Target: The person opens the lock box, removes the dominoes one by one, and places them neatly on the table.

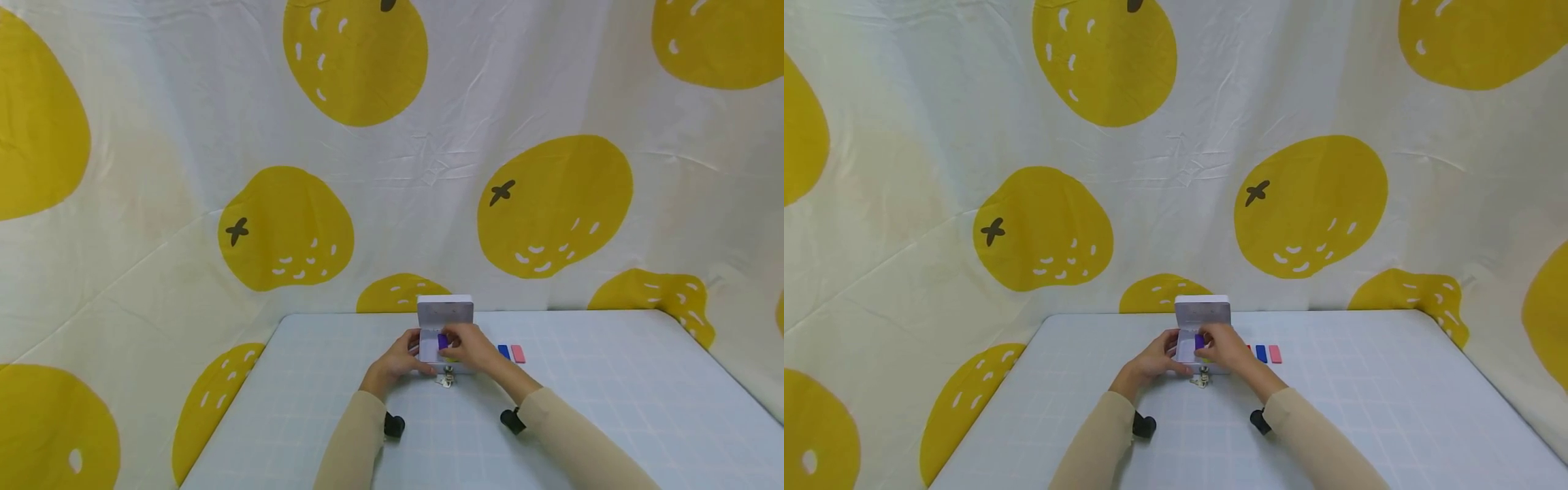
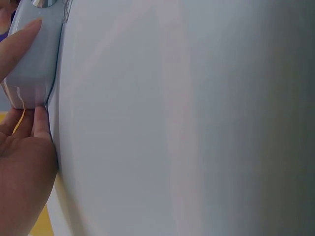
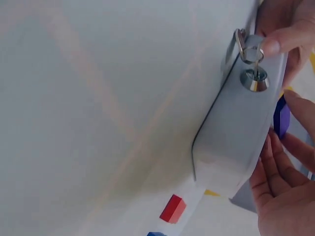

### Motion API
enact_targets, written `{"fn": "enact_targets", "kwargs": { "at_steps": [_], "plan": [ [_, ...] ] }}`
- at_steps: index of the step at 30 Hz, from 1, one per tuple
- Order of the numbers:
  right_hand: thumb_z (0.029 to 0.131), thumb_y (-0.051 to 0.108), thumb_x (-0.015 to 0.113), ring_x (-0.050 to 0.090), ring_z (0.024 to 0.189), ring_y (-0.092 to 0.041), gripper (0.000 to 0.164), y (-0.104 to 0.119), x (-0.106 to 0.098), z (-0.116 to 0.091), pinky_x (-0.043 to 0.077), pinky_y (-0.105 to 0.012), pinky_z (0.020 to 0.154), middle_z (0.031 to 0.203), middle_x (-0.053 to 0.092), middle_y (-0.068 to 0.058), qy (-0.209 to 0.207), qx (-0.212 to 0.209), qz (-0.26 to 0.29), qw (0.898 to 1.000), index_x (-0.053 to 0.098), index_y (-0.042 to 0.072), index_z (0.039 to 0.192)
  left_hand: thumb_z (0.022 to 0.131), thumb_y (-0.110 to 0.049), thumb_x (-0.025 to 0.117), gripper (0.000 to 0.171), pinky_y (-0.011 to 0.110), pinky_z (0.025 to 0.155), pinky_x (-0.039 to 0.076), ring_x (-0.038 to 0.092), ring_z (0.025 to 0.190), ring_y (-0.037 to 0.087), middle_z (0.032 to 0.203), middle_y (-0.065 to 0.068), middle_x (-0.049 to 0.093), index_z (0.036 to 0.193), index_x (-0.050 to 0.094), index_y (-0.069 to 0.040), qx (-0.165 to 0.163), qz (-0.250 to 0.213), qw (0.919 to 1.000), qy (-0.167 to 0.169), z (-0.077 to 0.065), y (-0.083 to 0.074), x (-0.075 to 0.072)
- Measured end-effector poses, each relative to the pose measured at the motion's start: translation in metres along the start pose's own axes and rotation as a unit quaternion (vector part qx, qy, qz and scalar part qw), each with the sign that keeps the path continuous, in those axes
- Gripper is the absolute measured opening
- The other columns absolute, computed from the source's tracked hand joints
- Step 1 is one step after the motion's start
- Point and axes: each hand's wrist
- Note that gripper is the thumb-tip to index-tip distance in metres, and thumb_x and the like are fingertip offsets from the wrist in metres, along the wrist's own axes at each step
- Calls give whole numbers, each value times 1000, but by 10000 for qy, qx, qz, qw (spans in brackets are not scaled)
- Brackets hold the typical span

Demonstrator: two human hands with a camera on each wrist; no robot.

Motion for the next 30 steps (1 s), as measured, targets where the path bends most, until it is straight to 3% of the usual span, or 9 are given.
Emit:
{"fn": "enact_targets", "kwargs": {
  "at_steps": [10, 19, 23, 30],
  "plan": [
    [86, 8, 82, 61, 86, -20, 34, -5, -11, -12, 59, -37, 83, 98, 69, -7, -60, 126, -70, 9999, 69, 1, 117, 70, 0, 93, 95, 54, 122, 30, 36, 148, 38, 160, 13, 40, 150, 44, -13, 46, -22, 10000, -3, -4, -1, -1],
    [84, 5, 83, 62, 85, -26, 31, -14, -24, -19, 58, -40, 78, 93, 68, -11, -144, -475, -250, 9985, 69, -4, 110, 70, -6, 94, 95, 53, 122, 30, 36, 149, 36, 161, 11, 40, 150, 44, -16, -43, 13, 10000, -52, -2, -1, 0],
    [84, 4, 83, 61, 82, -24, 29, -18, -28, -22, 57, -36, 75, 91, 68, -11, -180, -603, -341, 9974, 69, -5, 108, 69, -8, 95, 96, 53, 122, 30, 36, 149, 36, 161, 11, 39, 150, 44, -16, -77, 52, 9999, -65, -2, -2, 0],
    [85, 4, 82, 61, 83, -22, 31, -24, -33, -25, 55, -30, 73, 92, 68, -9, -140, -421, -402, 9982, 69, -4, 112, 70, -8, 95, 96, 53, 121, 30, 37, 148, 35, 161, 10, 39, 151, 44, -16, -107, 75, 9999, -83, -3, -2, 0]
  ]
}}
Point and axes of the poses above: each hand's wrist, its own z-axis towards the middle knuckle, its own x-axis out of the palm, y = z × x
